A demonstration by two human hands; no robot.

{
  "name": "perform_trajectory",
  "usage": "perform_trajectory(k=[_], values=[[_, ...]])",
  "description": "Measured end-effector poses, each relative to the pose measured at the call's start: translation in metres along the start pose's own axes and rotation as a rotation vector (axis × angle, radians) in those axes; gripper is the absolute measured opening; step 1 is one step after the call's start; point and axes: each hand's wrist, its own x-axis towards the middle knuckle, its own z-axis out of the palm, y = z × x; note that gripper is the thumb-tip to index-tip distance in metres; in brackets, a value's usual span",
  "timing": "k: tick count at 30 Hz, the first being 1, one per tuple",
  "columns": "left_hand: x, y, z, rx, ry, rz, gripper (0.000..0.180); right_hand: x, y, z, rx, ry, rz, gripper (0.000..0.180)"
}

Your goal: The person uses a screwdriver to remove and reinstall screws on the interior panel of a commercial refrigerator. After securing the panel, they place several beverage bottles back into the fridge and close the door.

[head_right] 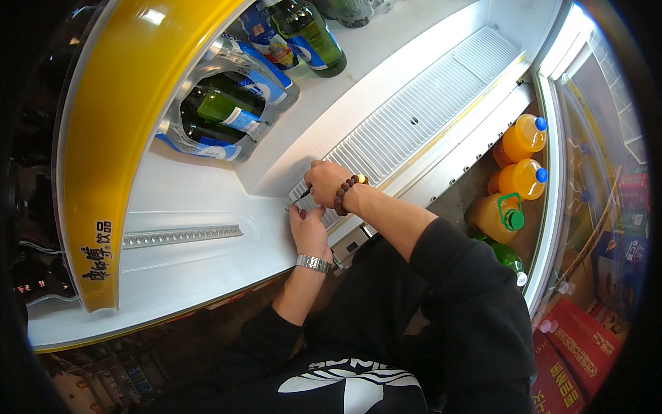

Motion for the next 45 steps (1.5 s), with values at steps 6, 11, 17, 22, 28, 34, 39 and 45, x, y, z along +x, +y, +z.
perform_trajectory(k=[6, 11, 17, 22, 28, 34, 39, 45], values=[[-0.002, 0.0, 0.008, -0.027, 0.055, 0.049, 0.085, -0.004, -0.007, -0.006, -0.104, -0.073, -0.026, 0.017], [-0.004, -0.004, 0.011, -0.042, 0.042, 0.046, 0.089, -0.007, -0.013, -0.012, -0.189, -0.105, -0.043, 0.024], [0.003, -0.009, 0.009, -0.126, -0.019, 0.044, 0.09, -0.01, -0.019, -0.012, -0.246, -0.075, -0.088, 0.028], [-0.002, -0.004, 0.009, -0.155, -0.024, 0.016, 0.09, -0.011, -0.02, -0.007, -0.304, -0.087, -0.154, 0.027], [-0.004, 0.002, 0.008, -0.114, 0.01, -0.002, 0.092, -0.013, -0.019, -0.01, -0.312, -0.103, -0.241, 0.026], [-0.002, -0.002, -0.001, -0.217, -0.057, -0.027, 0.094, -0.019, -0.024, -0.011, -0.284, -0.191, -0.234, 0.027], [0.002, -0.003, -0.002, -0.136, -0.028, 0.051, 0.077, -0.008, -0.018, -0.01, -0.289, -0.098, -0.181, 0.026], [-0.011, -0.01, -0.017, -0.065, -0.16, 0.119, 0.074, 0.0, -0.013, -0.003, -0.154, -0.093, -0.063, 0.017]])
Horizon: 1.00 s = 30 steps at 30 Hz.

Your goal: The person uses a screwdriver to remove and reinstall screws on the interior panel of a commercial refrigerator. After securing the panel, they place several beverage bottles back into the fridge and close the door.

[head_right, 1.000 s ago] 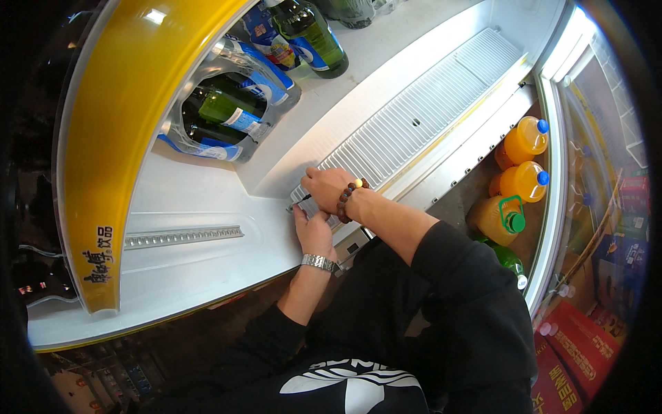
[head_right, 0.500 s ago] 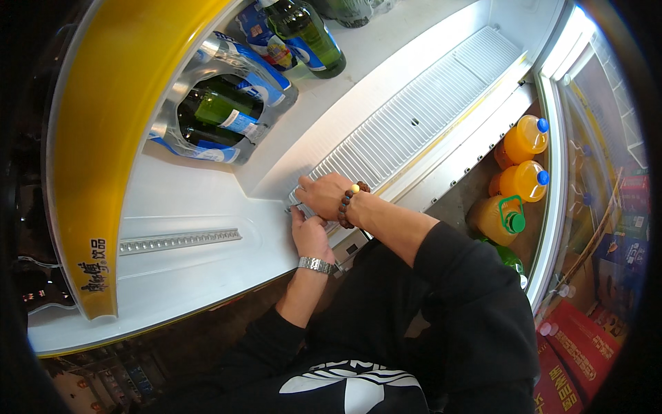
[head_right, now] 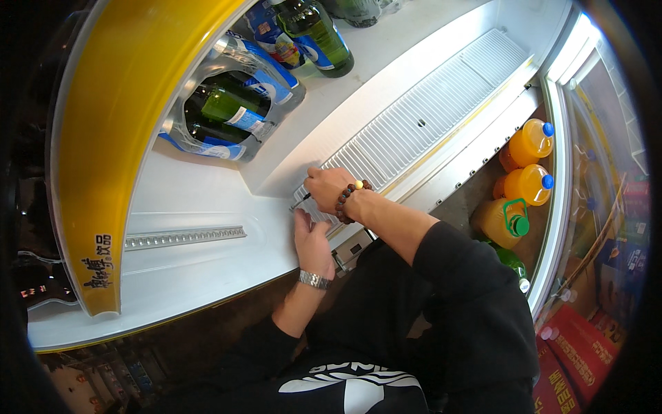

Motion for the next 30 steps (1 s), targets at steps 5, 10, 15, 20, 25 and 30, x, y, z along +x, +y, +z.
perform_trajectory(k=[5, 10, 15, 20, 25, 30], values=[[-0.038, -0.002, 0.0, 0.181, -0.049, 0.266, 0.076, 0.004, -0.011, 0.0, 0.041, 0.043, 0.088, 0.016], [-0.056, -0.007, 0.001, 0.136, -0.038, 0.15, 0.048, 0.013, -0.028, -0.006, 0.1, -0.097, 0.411, 0.02], [-0.06, -0.02, -0.006, -0.117, -0.089, -0.247, 0.03, 0.003, -0.035, -0.002, 0.175, -0.008, 0.367, 0.025], [-0.058, -0.025, -0.014, -0.222, -0.11, -0.506, 0.025, -0.004, -0.023, 0.009, 0.175, 0.033, 0.223, 0.023], [-0.042, -0.029, -0.011, -0.48, -0.174, -0.701, 0.033, 0.0, -0.005, 0.018, 0.249, 0.06, 0.14, 0.019], [-0.023, -0.028, -0.003, -0.623, -0.141, -0.697, 0.033, 0.009, -0.001, 0.012, 0.376, 0.085, 0.211, 0.014]])
